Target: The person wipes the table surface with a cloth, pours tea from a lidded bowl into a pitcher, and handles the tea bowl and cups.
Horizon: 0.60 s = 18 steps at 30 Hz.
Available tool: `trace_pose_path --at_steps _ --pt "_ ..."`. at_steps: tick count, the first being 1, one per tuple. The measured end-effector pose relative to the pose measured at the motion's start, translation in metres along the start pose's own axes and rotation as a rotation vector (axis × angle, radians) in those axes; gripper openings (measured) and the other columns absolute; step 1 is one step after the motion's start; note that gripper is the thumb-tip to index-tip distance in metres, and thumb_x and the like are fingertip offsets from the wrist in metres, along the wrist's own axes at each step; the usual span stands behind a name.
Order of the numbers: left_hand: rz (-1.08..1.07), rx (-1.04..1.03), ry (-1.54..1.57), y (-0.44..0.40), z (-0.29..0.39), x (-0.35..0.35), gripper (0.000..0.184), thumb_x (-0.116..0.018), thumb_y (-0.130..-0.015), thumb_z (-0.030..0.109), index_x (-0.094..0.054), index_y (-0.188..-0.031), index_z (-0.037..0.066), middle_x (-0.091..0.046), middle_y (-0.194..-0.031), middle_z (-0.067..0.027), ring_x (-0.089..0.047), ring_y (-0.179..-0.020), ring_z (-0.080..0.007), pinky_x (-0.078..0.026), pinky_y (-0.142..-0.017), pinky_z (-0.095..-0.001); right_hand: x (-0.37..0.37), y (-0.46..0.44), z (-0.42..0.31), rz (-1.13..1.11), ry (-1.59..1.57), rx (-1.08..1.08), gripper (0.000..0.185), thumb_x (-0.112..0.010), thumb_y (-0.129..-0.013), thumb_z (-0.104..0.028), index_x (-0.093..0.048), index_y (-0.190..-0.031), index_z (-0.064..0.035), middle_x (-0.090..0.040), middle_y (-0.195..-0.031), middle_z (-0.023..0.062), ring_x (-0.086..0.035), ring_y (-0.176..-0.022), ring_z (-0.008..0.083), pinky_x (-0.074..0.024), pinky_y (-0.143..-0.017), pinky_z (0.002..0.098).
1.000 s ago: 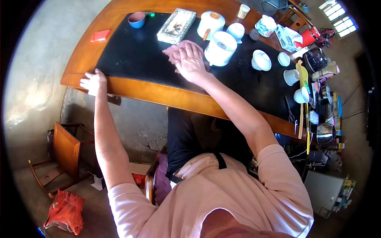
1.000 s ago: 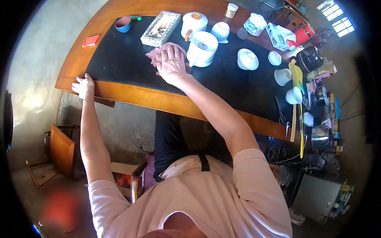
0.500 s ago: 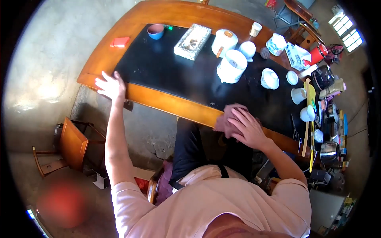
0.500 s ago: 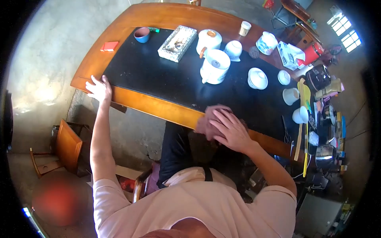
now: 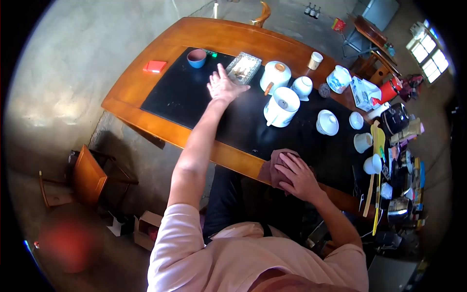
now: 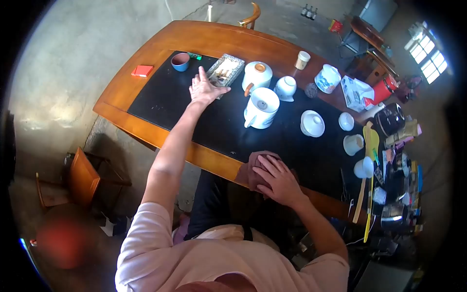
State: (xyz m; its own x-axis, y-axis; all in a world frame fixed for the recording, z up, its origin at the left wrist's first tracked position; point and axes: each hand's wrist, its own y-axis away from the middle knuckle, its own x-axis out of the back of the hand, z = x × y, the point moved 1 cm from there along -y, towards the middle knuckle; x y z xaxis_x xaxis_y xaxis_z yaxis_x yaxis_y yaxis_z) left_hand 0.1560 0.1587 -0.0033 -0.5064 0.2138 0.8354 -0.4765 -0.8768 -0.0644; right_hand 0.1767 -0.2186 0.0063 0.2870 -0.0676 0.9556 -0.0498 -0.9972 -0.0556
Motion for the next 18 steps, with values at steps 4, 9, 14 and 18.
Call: trace_pose_path --at_steps 4,9,14,18 --pt "0.073 0.017 -0.007 -0.009 0.000 -0.016 0.132 -0.084 -0.053 0.049 -0.010 -0.152 0.004 -0.050 -0.122 -0.0232 -0.050 -0.113 -0.0374 -0.042 -0.100 -0.0411 -0.001 -0.001 -0.001 -0.001 -0.005 -0.018 0.050 -0.064 -0.088 -0.031 -0.053 -0.133 -0.0140 -0.037 -0.150 0.0133 -0.034 -0.138 0.0355 -0.0280 -0.113 0.0497" --pt "0.194 0.004 0.106 0.016 -0.006 0.000 0.128 -0.085 -0.052 0.040 -0.013 -0.151 0.003 -0.049 -0.117 -0.0250 -0.048 -0.108 -0.0386 -0.040 -0.099 -0.0438 -0.001 0.000 0.000 0.023 -0.009 -0.019 0.048 -0.063 -0.088 -0.031 -0.054 -0.132 -0.0140 -0.037 -0.150 0.0136 -0.035 -0.137 0.0351 -0.0287 -0.112 0.0509" --pt "0.233 -0.061 0.246 0.059 -0.062 0.033 0.124 -0.085 -0.051 0.030 -0.016 -0.150 0.002 -0.050 -0.115 -0.0255 -0.048 -0.110 -0.0401 -0.039 -0.100 -0.0470 -0.003 0.002 0.002 0.059 -0.007 0.017 0.049 -0.063 -0.088 -0.031 -0.053 -0.133 -0.0131 -0.037 -0.150 0.0141 -0.035 -0.137 0.0352 -0.0283 -0.112 0.0500" --pt "0.248 -0.076 0.212 0.104 -0.117 0.083 0.125 -0.085 -0.051 0.025 -0.014 -0.151 0.002 -0.052 -0.117 -0.0248 -0.051 -0.111 -0.0375 -0.039 -0.101 -0.0446 -0.002 0.002 -0.001 0.054 0.010 0.006 0.049 -0.061 -0.089 -0.032 -0.053 -0.134 -0.0122 -0.037 -0.150 0.0142 -0.035 -0.137 0.0352 -0.0275 -0.113 0.0489"
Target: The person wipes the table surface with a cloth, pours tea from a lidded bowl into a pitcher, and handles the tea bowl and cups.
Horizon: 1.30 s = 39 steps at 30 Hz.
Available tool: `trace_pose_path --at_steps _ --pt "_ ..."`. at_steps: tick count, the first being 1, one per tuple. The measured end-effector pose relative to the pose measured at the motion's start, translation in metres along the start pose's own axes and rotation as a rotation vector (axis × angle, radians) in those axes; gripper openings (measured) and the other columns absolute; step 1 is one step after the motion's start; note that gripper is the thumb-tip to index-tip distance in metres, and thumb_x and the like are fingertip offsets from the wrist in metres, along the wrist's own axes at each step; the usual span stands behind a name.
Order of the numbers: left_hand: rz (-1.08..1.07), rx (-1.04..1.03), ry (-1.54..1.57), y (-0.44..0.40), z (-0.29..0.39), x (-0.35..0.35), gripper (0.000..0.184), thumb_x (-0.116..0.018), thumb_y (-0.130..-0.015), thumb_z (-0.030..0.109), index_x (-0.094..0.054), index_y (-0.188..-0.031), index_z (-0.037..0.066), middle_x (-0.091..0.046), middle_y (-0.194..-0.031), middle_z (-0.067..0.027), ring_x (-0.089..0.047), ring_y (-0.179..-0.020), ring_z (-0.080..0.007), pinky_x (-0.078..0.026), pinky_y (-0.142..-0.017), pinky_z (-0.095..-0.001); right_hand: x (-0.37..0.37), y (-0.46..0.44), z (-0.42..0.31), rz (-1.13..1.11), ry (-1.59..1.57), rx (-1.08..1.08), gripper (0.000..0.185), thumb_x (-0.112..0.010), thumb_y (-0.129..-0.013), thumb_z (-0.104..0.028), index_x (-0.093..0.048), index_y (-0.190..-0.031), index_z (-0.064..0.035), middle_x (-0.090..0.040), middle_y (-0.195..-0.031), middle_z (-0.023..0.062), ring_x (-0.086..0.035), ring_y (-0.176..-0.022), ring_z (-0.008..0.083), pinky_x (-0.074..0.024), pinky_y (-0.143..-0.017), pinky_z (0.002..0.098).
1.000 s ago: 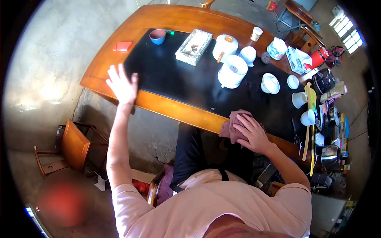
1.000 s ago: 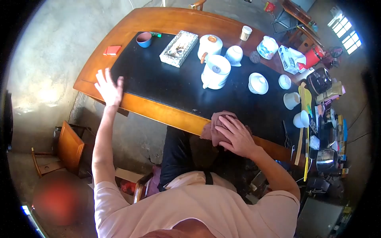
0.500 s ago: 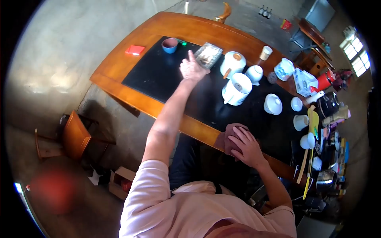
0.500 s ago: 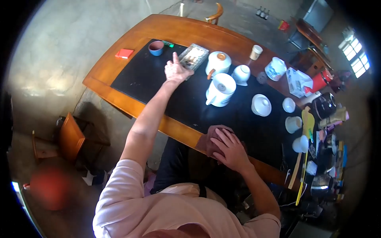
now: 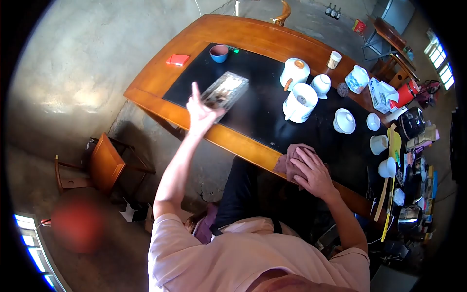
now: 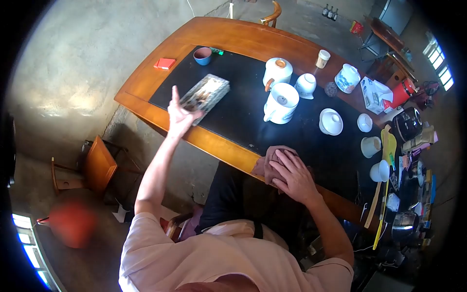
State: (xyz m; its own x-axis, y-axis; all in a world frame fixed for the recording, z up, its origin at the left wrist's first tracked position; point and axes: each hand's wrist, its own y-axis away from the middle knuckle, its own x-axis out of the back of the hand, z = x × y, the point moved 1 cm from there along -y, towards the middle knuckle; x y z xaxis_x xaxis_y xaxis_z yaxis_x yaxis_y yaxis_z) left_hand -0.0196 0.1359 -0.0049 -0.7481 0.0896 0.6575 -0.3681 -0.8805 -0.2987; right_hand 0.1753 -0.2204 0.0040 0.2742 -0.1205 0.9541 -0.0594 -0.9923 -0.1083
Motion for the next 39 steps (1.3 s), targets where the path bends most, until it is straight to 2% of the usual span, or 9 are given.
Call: trace_pose_path --at_steps 5,14,25,33,34,35,37,38,39 --pt "0.157 -0.007 0.202 0.006 -0.075 0.070 0.120 -0.084 -0.053 0.005 -0.014 -0.150 -0.002 -0.063 -0.112 -0.0172 -0.062 -0.100 -0.0218 -0.046 -0.096 -0.0301 -0.005 0.000 0.000 -0.001 0.032 -0.010 0.048 -0.061 -0.089 -0.031 -0.054 -0.133 -0.0112 -0.036 -0.150 0.0135 -0.034 -0.137 0.0352 -0.0262 -0.114 0.0490" --pt "0.416 0.308 -0.186 -0.041 -0.140 0.154 0.125 -0.090 -0.052 0.030 -0.019 -0.150 0.001 -0.058 -0.120 -0.0286 -0.059 -0.110 -0.0379 -0.045 -0.098 -0.0394 -0.024 -0.058 -0.032 0.044 0.120 0.055 0.052 -0.058 -0.091 -0.029 -0.049 -0.135 -0.0030 -0.033 -0.148 0.0233 -0.032 -0.134 0.0418 -0.0259 -0.112 0.0520" --pt "0.521 0.257 -0.322 -0.145 -0.216 0.131 0.119 -0.085 -0.054 0.036 -0.022 -0.147 -0.004 -0.051 -0.125 -0.0324 -0.053 -0.115 -0.0435 -0.042 -0.101 -0.0441 -0.083 -0.262 -0.044 0.110 -0.007 0.252 0.046 -0.051 -0.095 -0.035 -0.052 -0.135 -0.0106 -0.031 -0.152 0.0171 -0.029 -0.140 0.0350 -0.0221 -0.116 0.0475" --pt "0.150 0.144 -0.083 -0.239 -0.302 0.137 0.117 -0.082 -0.063 0.042 -0.016 -0.151 0.001 -0.039 -0.138 -0.0351 -0.042 -0.129 -0.0415 -0.036 -0.107 -0.0406 -0.111 -0.368 0.023 0.511 0.046 0.028 0.025 -0.055 -0.096 -0.017 -0.061 -0.118 -0.0071 -0.050 -0.136 0.0140 -0.050 -0.124 0.0295 -0.0440 -0.101 0.0414" --pt "0.083 0.103 0.111 -0.239 -0.297 0.139 0.117 -0.083 -0.065 0.044 -0.015 -0.151 0.004 -0.035 -0.140 -0.0354 -0.038 -0.132 -0.0424 -0.036 -0.108 -0.0437 -0.098 -0.373 0.022 0.546 -0.362 -0.131 0.023 -0.053 -0.097 -0.015 -0.062 -0.116 -0.0054 -0.052 -0.133 0.0130 -0.054 -0.118 0.0255 -0.0485 -0.094 0.0390" --pt "0.154 0.120 0.012 -0.237 -0.292 0.140 0.118 -0.083 -0.065 0.047 -0.015 -0.151 0.004 -0.034 -0.140 -0.0357 -0.036 -0.131 -0.0437 -0.036 -0.107 -0.0456 -0.084 -0.379 0.021 0.567 -0.770 -0.291 0.022 -0.051 -0.098 -0.013 -0.062 -0.114 -0.0037 -0.054 -0.131 0.0120 -0.059 -0.112 0.0215 -0.0530 -0.086 0.0367" --pt "0.295 0.154 -0.185 -0.218 -0.258 0.139 0.120 -0.084 -0.064 0.053 -0.016 -0.151 0.005 -0.031 -0.140 -0.0363 -0.034 -0.131 -0.0465 -0.036 -0.107 -0.0494 -0.083 -0.415 0.073 0.881 -0.490 -0.172 0.023 -0.050 -0.099 -0.015 -0.063 -0.115 -0.0058 -0.063 -0.115 0.0124 -0.064 -0.102 0.0212 -0.0557 -0.076 0.0336" --pt "0.454 0.072 -0.303 -0.216 -0.274 0.133 0.119 -0.079 -0.067 0.061 -0.015 -0.151 0.006 -0.026 -0.141 -0.0370 -0.034 -0.129 -0.0498 -0.037 -0.105 -0.0534 -0.055 -0.422 0.067 0.993 -0.326 -0.235 0.031 -0.047 -0.096 -0.028 -0.065 -0.110 -0.0076 -0.062 -0.110 0.0197 -0.059 -0.100 0.0368 -0.0472 -0.090 0.0457" --pt "0.538 -0.012 -0.263 -0.202 -0.274 0.128 0.112 -0.072 -0.073 0.064 -0.016 -0.151 0.007 -0.024 -0.141 -0.0380 -0.036 -0.127 -0.0501 -0.038 -0.104 -0.0540 -0.045 -0.433 0.085 0.907 -0.235 -0.258 0.030 -0.051 -0.094 -0.028 -0.065 -0.118 -0.0157 -0.058 -0.123 0.0151 -0.053 -0.115 0.0334 -0.0423 -0.098 0.0421"
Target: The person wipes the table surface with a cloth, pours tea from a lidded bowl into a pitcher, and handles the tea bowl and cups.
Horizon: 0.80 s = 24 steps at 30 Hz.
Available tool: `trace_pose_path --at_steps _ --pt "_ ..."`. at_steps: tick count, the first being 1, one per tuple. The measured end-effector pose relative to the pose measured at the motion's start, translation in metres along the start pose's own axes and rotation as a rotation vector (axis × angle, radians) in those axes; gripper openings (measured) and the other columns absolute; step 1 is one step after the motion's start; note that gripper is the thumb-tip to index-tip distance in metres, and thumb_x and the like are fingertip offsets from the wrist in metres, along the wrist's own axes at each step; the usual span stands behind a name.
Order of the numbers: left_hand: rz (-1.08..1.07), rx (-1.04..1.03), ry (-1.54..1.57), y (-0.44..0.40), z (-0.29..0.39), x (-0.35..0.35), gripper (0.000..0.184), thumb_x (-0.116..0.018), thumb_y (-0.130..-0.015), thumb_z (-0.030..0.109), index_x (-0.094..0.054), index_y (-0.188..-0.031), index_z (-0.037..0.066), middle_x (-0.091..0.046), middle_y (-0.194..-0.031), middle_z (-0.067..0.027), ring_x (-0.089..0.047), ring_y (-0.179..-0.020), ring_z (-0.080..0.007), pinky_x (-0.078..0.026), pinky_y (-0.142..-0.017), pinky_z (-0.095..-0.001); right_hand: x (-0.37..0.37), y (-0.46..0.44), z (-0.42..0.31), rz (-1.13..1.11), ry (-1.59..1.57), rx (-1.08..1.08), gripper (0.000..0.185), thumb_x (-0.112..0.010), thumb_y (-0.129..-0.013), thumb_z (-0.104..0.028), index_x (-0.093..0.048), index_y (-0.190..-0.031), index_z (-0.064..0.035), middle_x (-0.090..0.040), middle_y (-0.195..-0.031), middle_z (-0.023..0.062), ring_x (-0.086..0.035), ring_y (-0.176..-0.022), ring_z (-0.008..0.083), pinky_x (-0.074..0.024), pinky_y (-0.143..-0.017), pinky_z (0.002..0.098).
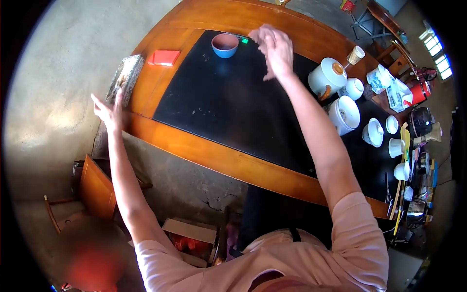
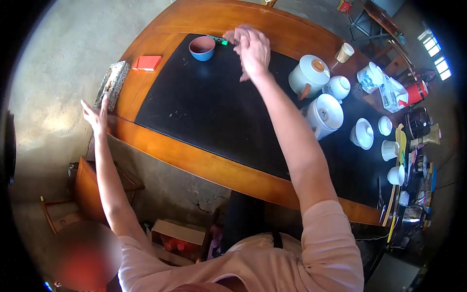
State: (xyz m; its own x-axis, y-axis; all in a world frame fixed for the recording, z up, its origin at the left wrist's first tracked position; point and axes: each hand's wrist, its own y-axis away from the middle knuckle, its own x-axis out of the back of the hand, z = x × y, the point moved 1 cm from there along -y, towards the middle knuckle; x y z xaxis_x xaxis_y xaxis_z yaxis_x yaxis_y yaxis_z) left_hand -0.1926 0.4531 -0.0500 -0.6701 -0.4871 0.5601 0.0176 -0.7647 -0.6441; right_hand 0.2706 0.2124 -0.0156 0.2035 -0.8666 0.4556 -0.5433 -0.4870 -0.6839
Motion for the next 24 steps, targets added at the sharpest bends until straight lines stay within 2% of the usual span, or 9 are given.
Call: trace_pose_path --at_steps 4,5,6,8,10,14,18,22,24 --pt "-0.163 0.215 0.042 0.074 0.064 0.032 0.098 -0.059 -0.084 0.064 -0.017 -0.151 0.005 -0.025 -0.144 -0.0339 -0.033 -0.132 -0.0491 -0.036 -0.105 -0.0560 -0.039 -0.001 0.041 -0.393 0.521 -0.283 0.040 -0.044 -0.094 -0.045 -0.059 -0.128 -0.0313 -0.041 -0.146 -0.0015 -0.031 -0.135 0.0280 -0.0219 -0.110 0.0476" --pt "-0.222 0.158 -0.014 0.086 0.051 0.022 0.090 -0.054 -0.089 0.059 -0.019 -0.150 0.004 -0.030 -0.144 -0.0317 -0.035 -0.132 -0.0472 -0.034 -0.107 -0.0542 -0.044 0.013 0.043 -0.351 0.583 -0.161 0.046 -0.037 -0.095 -0.051 -0.055 -0.133 -0.0318 -0.039 -0.148 -0.0031 -0.029 -0.137 0.0295 -0.0187 -0.110 0.0535" --pt "-0.182 0.009 -0.085 0.095 0.028 0.004 0.079 -0.056 -0.092 0.051 -0.028 -0.147 0.002 -0.037 -0.140 -0.0314 -0.039 -0.130 -0.0446 -0.035 -0.107 -0.0519 -0.044 0.021 0.036 -0.388 0.546 -0.078 0.043 -0.037 -0.096 -0.045 -0.054 -0.134 -0.0324 -0.037 -0.150 -0.0015 -0.029 -0.138 0.0290 -0.0194 -0.110 0.0521" --pt "-0.160 0.000 -0.049 0.098 0.043 0.009 0.070 -0.059 -0.092 0.044 -0.037 -0.141 0.000 -0.044 -0.135 -0.0299 -0.041 -0.128 -0.0432 -0.036 -0.105 -0.0499 -0.032 0.040 0.017 -0.451 0.526 0.102 0.043 -0.036 -0.097 -0.039 -0.053 -0.135 -0.0301 -0.037 -0.151 0.0004 -0.030 -0.137 0.0295 -0.0216 -0.110 0.0501" --pt "-0.157 0.023 -0.180 0.102 0.063 0.014 0.065 -0.060 -0.092 0.039 -0.038 -0.140 0.001 -0.043 -0.136 -0.0262 -0.042 -0.129 -0.0376 -0.032 -0.104 -0.0569 -0.015 0.065 0.000 -0.497 0.441 0.125 0.044 -0.038 -0.097 -0.035 -0.054 -0.135 -0.0201 -0.039 -0.150 0.0055 -0.034 -0.135 0.0321 -0.0252 -0.110 0.0474" --pt "-0.293 -0.008 -0.498 0.100 0.069 0.011 0.058 -0.047 -0.097 0.038 -0.034 -0.145 0.008 -0.040 -0.141 -0.0260 -0.035 -0.134 -0.0392 -0.024 -0.107 -0.0620 0.015 0.138 -0.025 -0.509 0.422 0.385 0.041 -0.046 -0.094 -0.027 -0.056 -0.132 -0.0179 -0.045 -0.144 0.0087 -0.037 -0.133 0.0340 -0.0235 -0.112 0.0491" --pt "-0.426 0.083 -0.614 0.090 0.074 -0.003 0.051 -0.031 -0.101 0.033 -0.032 -0.148 0.012 -0.035 -0.145 -0.0258 -0.030 -0.137 -0.0417 -0.019 -0.109 -0.0624 0.085 0.207 -0.110 -0.622 0.155 0.534 0.038 -0.056 -0.087 -0.012 -0.063 -0.124 -0.0172 -0.051 -0.139 0.0078 -0.042 -0.130 0.0325 -0.0319 -0.109 0.0472" --pt "-0.383 0.160 -0.545 0.094 0.090 0.005 0.050 -0.029 -0.100 0.029 -0.033 -0.147 0.014 -0.031 -0.148 -0.0250 -0.027 -0.139 -0.0391 -0.020 -0.109 -0.0618 0.127 0.240 -0.159 -0.833 -0.419 0.320 0.018 -0.062 -0.088 -0.004 -0.071 -0.102 -0.0098 -0.063 -0.120 0.0081 -0.057 -0.115 0.0204 -0.0459 -0.100 0.0409" --pt "-0.393 0.181 -0.499 0.095 0.097 0.014 0.049 -0.029 -0.100 0.030 -0.034 -0.146 0.014 -0.032 -0.148 -0.0239 -0.027 -0.139 -0.0374 -0.021 -0.109 -0.0611 0.126 0.215 -0.164 -0.695 -0.574 0.295 0.014 -0.058 -0.092 -0.007 -0.071 -0.096 -0.0073 -0.067 -0.110 0.0093 -0.064 -0.101 0.0188 -0.0529 -0.088 0.0371"
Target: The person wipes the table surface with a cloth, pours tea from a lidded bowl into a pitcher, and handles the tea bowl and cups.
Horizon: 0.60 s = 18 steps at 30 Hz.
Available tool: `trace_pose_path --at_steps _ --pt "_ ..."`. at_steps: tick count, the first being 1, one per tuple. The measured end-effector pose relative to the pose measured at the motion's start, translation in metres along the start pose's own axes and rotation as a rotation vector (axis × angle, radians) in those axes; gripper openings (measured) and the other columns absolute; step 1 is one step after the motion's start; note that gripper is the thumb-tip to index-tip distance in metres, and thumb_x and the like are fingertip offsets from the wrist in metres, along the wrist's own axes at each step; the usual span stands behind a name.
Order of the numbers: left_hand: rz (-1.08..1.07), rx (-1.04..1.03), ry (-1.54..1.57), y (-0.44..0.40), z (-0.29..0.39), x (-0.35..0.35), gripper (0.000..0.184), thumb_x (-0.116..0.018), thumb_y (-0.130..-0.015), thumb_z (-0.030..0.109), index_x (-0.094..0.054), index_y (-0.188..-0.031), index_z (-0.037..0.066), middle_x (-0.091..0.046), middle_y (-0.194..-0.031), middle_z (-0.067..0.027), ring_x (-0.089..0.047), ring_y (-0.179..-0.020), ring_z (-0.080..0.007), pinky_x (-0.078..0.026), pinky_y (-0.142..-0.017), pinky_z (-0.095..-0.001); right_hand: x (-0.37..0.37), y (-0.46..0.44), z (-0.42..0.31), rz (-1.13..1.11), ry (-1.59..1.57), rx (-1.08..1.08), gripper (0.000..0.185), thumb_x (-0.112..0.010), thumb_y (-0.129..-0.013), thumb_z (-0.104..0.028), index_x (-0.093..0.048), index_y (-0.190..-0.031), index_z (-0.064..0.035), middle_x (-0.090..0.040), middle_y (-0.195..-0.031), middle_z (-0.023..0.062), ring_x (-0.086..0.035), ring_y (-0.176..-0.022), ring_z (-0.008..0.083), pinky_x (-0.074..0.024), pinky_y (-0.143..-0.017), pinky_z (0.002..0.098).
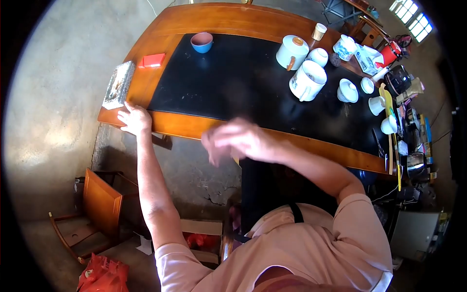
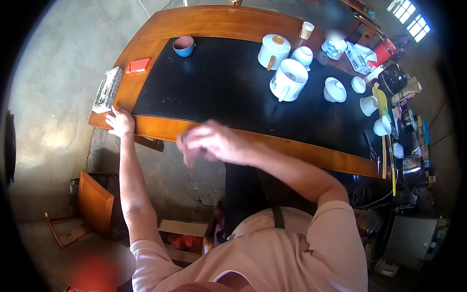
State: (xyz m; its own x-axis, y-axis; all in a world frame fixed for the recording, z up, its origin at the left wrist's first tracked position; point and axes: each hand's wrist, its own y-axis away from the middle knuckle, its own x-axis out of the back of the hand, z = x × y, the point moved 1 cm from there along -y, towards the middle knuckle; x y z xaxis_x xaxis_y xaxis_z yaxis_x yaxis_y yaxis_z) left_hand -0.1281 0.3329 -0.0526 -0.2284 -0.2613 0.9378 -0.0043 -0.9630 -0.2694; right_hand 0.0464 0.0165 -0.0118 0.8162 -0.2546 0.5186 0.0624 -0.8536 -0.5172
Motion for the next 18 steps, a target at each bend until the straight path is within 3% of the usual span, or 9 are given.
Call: trace_pose_path --at_steps 1,4,6,7,8,12,14,16,18 --pt "-0.009 0.003 0.022 0.002 0.001 0.003 0.049 -0.028 -0.101 0.030 -0.035 -0.146 0.014 -0.032 -0.147 -0.0233 -0.028 -0.138 -0.0365 -0.022 -0.108 -0.0607 0.013 -0.030 -0.001 0.042 -0.619 -0.251 0.018 -0.054 -0.096 -0.011 -0.071 -0.094 -0.0057 -0.070 -0.093 0.0090 -0.066 -0.080 0.0144 -0.0554 -0.068 0.0300" --pt "0.019 0.026 0.014 0.002 0.002 0.002 0.046 -0.027 -0.102 0.032 -0.040 -0.142 0.013 -0.036 -0.144 -0.0203 -0.031 -0.136 -0.0336 -0.027 -0.106 -0.0580 0.090 -0.076 0.031 0.231 0.052 -0.262 0.012 -0.060 -0.088 -0.010 -0.071 -0.091 -0.0067 -0.069 -0.085 0.0054 -0.060 -0.057 0.0113 -0.0475 -0.046 0.0262" --pt "0.049 0.033 0.044 0.001 0.003 -0.001 0.044 -0.027 -0.103 0.033 -0.042 -0.139 0.012 -0.037 -0.141 -0.0186 -0.034 -0.133 -0.0323 -0.029 -0.105 -0.0554 0.122 -0.084 0.104 0.348 0.918 -0.268 0.028 -0.065 -0.076 -0.007 -0.069 -0.103 -0.0121 -0.065 -0.109 0.0086 -0.062 -0.101 0.0304 -0.0492 -0.086 0.0403" --pt "0.064 0.039 0.058 0.001 0.002 -0.001 0.044 -0.027 -0.103 0.033 -0.044 -0.138 0.012 -0.038 -0.139 -0.0178 -0.035 -0.132 -0.0317 -0.030 -0.105 -0.0541 0.136 -0.091 0.129 0.233 0.798 -0.604 0.046 -0.065 -0.076 -0.008 -0.059 -0.121 -0.0143 -0.052 -0.132 0.0146 -0.046 -0.123 0.0386 -0.0375 -0.102 0.0435" --pt "0.064 0.039 0.062 0.000 0.002 0.001 0.043 -0.028 -0.103 0.033 -0.044 -0.137 0.012 -0.039 -0.138 -0.0171 -0.035 -0.131 -0.0313 -0.030 -0.105 -0.0532 0.144 -0.092 0.188 0.063 1.011 -0.715 0.064 -0.067 -0.080 -0.018 -0.043 -0.140 -0.0167 -0.033 -0.148 0.0203 -0.041 -0.125 0.0440 -0.0357 -0.104 0.0453" --pt "0.064 0.021 0.067 0.003 0.003 0.002 0.041 -0.029 -0.103 0.033 -0.046 -0.134 0.013 -0.041 -0.133 -0.0156 -0.038 -0.128 -0.0299 -0.031 -0.104 -0.0509 0.118 -0.085 0.208 0.054 0.994 -1.042 0.080 -0.068 -0.085 -0.037 -0.028 -0.150 -0.0122 -0.026 -0.149 0.0243 -0.032 -0.128 0.0459 -0.0285 -0.108 0.0483" --pt "0.056 0.026 0.070 0.005 0.000 0.001 0.041 -0.030 -0.103 0.033 -0.047 -0.134 0.013 -0.041 -0.132 -0.0154 -0.038 -0.127 -0.0296 -0.032 -0.103 -0.0509 0.082 -0.074 0.203 0.153 1.073 -0.648 0.066 -0.066 -0.088 -0.028 -0.037 -0.144 -0.0109 -0.044 -0.135 0.0227 -0.046 -0.118 0.0356 -0.0386 -0.101 0.0450" --pt "0.043 0.033 0.091 0.003 0.002 0.004 0.041 -0.030 -0.103 0.033 -0.047 -0.134 0.013 -0.042 -0.131 -0.0153 -0.039 -0.126 -0.0295 -0.033 -0.103 -0.0513 0.036 -0.085 0.125 0.474 -0.712 -0.622 0.045 -0.063 -0.089 -0.014 -0.049 -0.132 -0.0086 -0.059 -0.112 0.0194 -0.057 -0.102 0.0268 -0.0477 -0.087 0.0386" --pt "0.060 0.032 0.068 0.003 0.003 0.002 0.040 -0.031 -0.103 0.033 -0.047 -0.133 0.013 -0.042 -0.130 -0.0154 -0.039 -0.127 -0.0296 -0.033 -0.102 -0.0515 -0.005 -0.082 0.073 0.124 -0.556 -0.183 0.022 -0.057 -0.092 -0.010 -0.060 -0.113 -0.0068 -0.063 -0.096 0.0138 -0.061 -0.085 0.0213 -0.0507 -0.075 0.0333"
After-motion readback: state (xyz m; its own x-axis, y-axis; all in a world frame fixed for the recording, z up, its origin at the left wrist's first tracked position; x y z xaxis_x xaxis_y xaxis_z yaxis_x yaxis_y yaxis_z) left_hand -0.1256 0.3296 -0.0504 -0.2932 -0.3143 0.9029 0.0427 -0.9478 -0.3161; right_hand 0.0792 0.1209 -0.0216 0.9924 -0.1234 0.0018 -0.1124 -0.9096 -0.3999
